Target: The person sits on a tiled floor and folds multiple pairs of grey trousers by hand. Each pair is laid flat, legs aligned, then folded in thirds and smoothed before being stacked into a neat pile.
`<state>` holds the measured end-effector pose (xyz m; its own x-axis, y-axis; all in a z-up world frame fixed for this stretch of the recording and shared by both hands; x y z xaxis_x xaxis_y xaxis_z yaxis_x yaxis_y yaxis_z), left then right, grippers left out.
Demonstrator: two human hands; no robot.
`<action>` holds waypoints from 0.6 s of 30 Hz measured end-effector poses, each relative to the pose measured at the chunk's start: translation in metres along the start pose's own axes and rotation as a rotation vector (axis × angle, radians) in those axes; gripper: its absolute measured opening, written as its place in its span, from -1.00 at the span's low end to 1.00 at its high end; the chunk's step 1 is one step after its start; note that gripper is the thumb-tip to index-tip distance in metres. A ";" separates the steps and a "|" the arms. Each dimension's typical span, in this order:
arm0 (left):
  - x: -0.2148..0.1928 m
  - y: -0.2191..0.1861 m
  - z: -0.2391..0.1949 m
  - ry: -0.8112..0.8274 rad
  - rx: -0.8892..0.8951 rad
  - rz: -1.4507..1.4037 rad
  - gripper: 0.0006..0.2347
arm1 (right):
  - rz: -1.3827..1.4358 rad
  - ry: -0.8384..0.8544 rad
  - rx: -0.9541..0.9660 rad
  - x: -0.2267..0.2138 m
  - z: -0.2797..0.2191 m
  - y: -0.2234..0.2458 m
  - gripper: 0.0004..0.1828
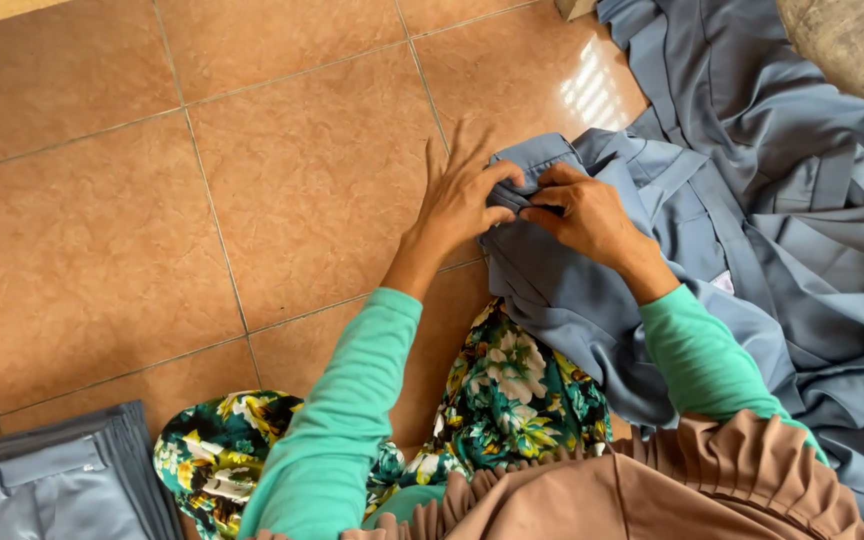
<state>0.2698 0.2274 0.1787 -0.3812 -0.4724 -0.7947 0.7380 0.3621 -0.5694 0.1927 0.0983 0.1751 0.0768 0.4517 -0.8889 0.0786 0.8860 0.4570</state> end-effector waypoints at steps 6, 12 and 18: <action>-0.020 -0.012 0.018 0.014 0.133 0.090 -0.62 | -0.247 0.075 0.035 -0.036 -0.015 0.010 -0.65; -0.096 0.035 -0.022 -0.049 -0.034 0.183 -0.62 | -0.459 0.201 0.136 0.006 -0.024 -0.036 -0.64; -0.128 0.134 -0.081 -0.124 -0.161 0.371 -0.68 | -0.548 0.328 0.150 0.062 -0.004 -0.056 -0.54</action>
<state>0.3725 0.4010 0.1868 -0.0287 -0.3762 -0.9261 0.7128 0.6419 -0.2828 0.1895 0.0765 0.0945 -0.3191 -0.0315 -0.9472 0.1602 0.9833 -0.0866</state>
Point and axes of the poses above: each hand's wrist, its own z-axis towards the middle knuckle, its own x-axis out of the palm, y = z × x, the point moved 9 cm from there along z, towards the middle knuckle, and after that the axes turned 11 degrees about x, right-handed, at the moved point
